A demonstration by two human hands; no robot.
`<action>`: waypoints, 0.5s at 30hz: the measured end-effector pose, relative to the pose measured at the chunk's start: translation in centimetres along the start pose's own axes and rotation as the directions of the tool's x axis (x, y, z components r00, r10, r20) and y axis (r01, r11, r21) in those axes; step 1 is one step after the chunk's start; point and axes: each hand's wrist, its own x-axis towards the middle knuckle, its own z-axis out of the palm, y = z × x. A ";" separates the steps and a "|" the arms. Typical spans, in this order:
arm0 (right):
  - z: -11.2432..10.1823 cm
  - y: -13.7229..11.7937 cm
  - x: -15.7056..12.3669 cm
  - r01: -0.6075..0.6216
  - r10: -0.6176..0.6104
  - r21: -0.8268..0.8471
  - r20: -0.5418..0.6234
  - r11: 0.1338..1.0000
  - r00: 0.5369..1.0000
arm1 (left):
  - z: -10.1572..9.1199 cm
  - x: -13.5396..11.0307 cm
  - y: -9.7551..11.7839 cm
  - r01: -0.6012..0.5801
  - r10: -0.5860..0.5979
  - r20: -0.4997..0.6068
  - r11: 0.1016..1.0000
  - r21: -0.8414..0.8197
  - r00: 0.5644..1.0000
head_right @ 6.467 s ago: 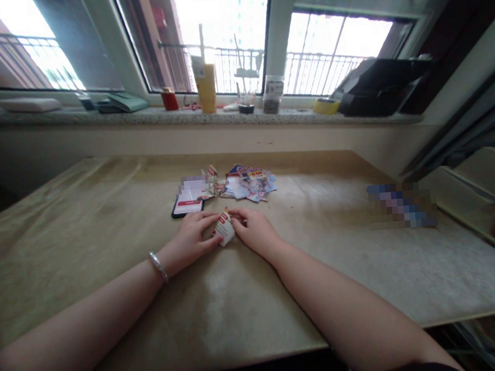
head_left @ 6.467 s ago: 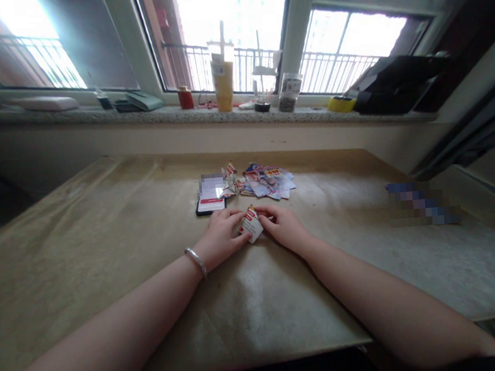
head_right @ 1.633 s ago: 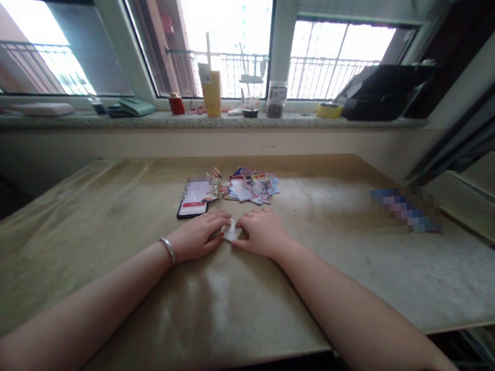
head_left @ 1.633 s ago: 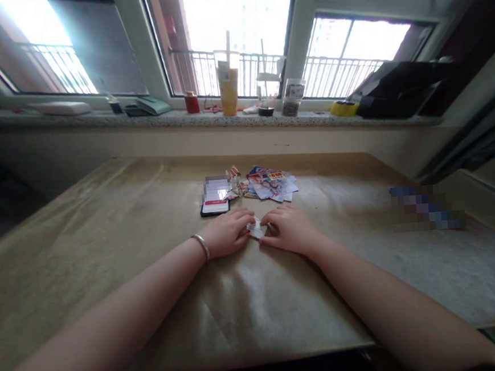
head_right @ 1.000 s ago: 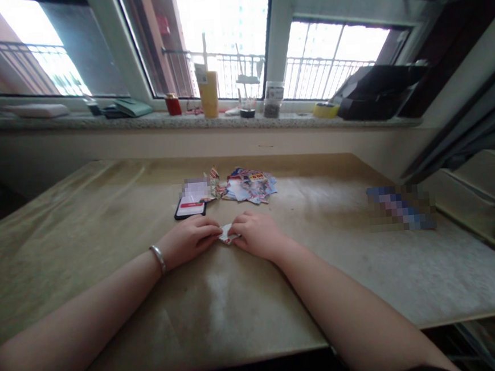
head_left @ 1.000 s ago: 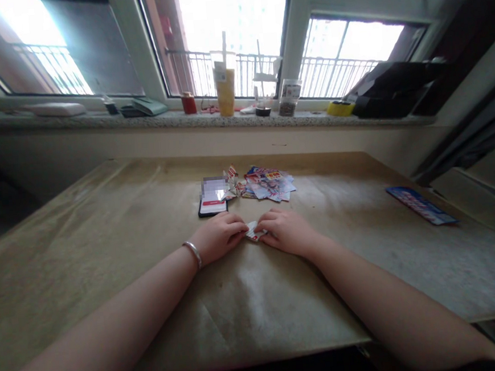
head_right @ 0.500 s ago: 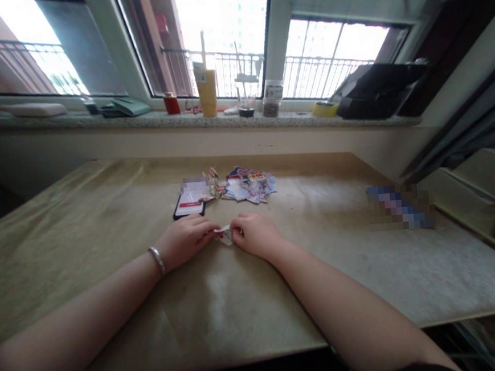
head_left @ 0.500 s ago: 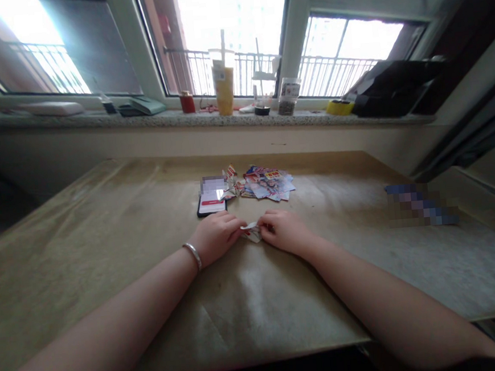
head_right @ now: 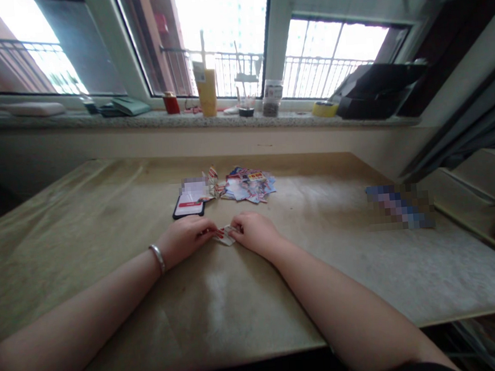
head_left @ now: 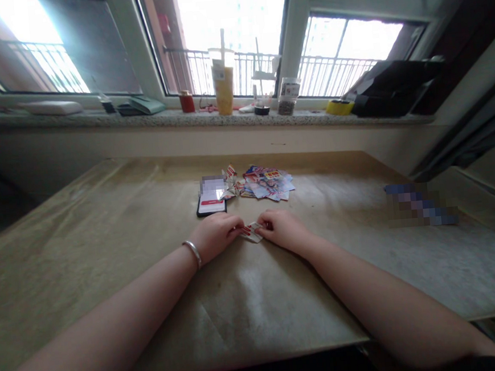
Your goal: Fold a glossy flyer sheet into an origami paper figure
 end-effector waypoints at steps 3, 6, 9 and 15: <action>-0.2 0.0 -0.2 0.016 -0.016 -0.018 0.002 1.000 1.000 | -0.2 -0.1 0.0 -0.015 0.015 0.011 0.999 0.029 1.000; -0.4 -0.1 -0.4 0.016 -0.016 -0.034 0.007 0.999 1.000 | -0.4 -0.2 0.1 -0.003 0.001 0.028 0.998 0.058 1.000; -0.5 -0.1 -0.5 0.029 -0.029 -0.029 -0.001 0.999 1.000 | -0.7 -0.2 0.1 0.001 -0.005 0.043 0.996 0.090 0.999; -0.2 -0.1 -0.6 0.035 -0.036 -0.024 -0.052 0.999 0.998 | -0.9 -0.3 0.2 -0.045 0.039 0.045 0.988 0.150 0.998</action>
